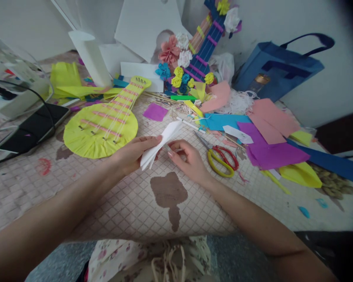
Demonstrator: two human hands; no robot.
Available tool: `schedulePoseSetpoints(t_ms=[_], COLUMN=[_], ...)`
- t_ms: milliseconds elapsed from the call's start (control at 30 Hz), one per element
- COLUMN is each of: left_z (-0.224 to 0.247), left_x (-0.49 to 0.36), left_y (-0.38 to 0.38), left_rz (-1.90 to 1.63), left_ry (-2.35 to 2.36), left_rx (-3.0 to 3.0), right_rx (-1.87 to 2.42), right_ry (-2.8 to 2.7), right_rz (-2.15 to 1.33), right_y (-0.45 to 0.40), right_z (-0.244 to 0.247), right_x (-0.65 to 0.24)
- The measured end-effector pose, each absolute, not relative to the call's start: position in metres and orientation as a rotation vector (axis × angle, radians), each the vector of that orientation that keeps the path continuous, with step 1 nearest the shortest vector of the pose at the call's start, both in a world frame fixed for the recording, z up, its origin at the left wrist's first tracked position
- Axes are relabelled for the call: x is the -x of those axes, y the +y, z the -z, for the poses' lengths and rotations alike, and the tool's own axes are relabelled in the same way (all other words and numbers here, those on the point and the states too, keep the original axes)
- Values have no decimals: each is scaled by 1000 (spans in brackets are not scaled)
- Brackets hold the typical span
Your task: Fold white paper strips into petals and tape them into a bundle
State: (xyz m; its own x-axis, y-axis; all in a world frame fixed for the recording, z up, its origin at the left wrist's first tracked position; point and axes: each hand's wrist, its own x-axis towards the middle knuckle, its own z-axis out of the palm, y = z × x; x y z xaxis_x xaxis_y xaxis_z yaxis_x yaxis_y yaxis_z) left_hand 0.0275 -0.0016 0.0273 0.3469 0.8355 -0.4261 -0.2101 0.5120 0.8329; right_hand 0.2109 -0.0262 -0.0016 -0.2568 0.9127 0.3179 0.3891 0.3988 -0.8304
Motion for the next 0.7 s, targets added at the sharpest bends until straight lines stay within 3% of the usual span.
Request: schedulePoseSetpoints(t_ms=[133,267,700], left_z=[-34,-39,-32], left_x=[-27,-31,-34], left_y=[-4,-7,-6], left_rz=[-748,-708,-548], left_ry=[979,975,886], left_rx=[-895,-957,-793], right_rx=[1001,820,675], right_ry=[-1816,-1950,-2104], right_rz=[-170,212,320], right_y=[-31,-30,-21], right_z=[-11,-21,-16], right_x=[-216,-220,-225])
